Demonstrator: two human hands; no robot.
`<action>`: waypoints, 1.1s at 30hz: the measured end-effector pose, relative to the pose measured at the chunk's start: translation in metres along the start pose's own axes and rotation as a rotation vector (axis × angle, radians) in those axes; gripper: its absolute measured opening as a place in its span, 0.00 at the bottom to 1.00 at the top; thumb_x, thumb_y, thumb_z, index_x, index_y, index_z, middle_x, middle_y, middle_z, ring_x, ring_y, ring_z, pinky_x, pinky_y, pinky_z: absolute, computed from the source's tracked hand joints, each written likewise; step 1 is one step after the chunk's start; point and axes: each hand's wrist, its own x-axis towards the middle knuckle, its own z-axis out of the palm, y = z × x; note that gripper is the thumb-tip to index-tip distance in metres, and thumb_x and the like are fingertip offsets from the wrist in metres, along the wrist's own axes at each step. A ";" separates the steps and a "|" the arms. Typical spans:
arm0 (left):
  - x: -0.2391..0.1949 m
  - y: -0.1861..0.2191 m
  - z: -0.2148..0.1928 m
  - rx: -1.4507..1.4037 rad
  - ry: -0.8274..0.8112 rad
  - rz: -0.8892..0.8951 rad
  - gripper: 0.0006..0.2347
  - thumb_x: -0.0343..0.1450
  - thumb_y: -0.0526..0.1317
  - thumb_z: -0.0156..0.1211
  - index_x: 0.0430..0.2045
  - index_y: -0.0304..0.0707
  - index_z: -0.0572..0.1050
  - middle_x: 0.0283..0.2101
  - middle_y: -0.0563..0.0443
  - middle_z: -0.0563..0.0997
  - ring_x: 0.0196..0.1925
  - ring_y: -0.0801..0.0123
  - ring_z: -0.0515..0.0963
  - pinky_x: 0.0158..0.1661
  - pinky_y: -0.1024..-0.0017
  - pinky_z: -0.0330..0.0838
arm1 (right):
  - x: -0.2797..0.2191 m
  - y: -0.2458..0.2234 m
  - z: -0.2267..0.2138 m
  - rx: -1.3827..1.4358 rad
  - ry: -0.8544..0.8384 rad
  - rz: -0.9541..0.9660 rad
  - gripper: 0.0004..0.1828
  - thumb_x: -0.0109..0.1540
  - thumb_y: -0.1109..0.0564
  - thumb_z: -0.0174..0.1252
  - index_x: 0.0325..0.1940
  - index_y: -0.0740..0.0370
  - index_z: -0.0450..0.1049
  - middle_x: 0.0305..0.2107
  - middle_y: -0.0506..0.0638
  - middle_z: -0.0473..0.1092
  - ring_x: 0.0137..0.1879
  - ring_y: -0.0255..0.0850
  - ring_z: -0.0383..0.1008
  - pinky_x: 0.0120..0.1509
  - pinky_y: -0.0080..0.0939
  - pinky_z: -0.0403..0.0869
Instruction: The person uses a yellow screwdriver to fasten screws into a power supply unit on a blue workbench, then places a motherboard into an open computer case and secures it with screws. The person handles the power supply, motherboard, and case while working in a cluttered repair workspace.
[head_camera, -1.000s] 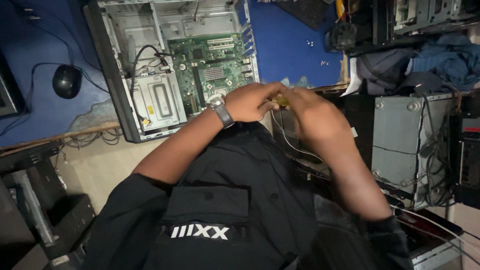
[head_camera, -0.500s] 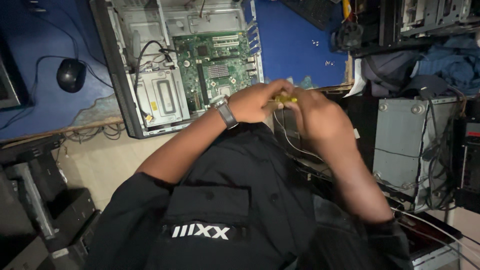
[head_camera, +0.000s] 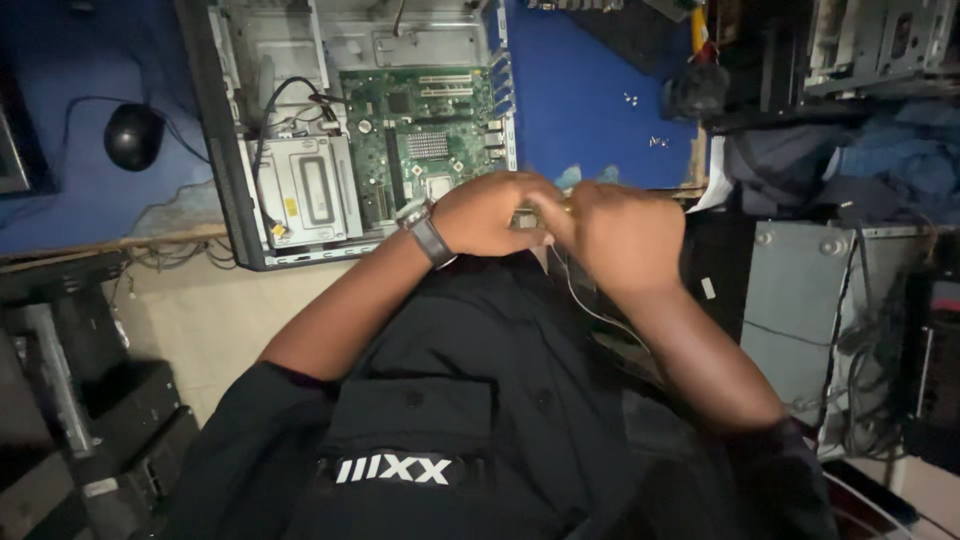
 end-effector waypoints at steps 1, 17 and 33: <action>0.001 0.001 0.002 0.005 0.009 -0.076 0.14 0.65 0.36 0.70 0.43 0.38 0.78 0.45 0.42 0.84 0.48 0.53 0.84 0.48 0.61 0.77 | 0.005 0.001 -0.001 -0.023 -0.064 0.007 0.25 0.68 0.33 0.56 0.36 0.56 0.80 0.28 0.52 0.76 0.35 0.49 0.78 0.38 0.48 0.73; 0.010 0.022 0.019 0.062 0.146 -0.357 0.18 0.67 0.36 0.66 0.52 0.38 0.74 0.46 0.43 0.83 0.48 0.53 0.84 0.49 0.63 0.77 | 0.012 0.045 0.012 0.212 0.174 -0.324 0.21 0.63 0.36 0.62 0.46 0.52 0.79 0.21 0.54 0.73 0.27 0.53 0.76 0.34 0.52 0.74; -0.006 0.035 0.018 -0.236 0.206 -0.403 0.24 0.70 0.34 0.59 0.64 0.34 0.64 0.51 0.45 0.81 0.55 0.56 0.84 0.56 0.66 0.77 | -0.002 0.050 0.000 0.546 0.398 -0.620 0.16 0.65 0.52 0.56 0.55 0.61 0.71 0.43 0.57 0.74 0.43 0.54 0.77 0.45 0.50 0.76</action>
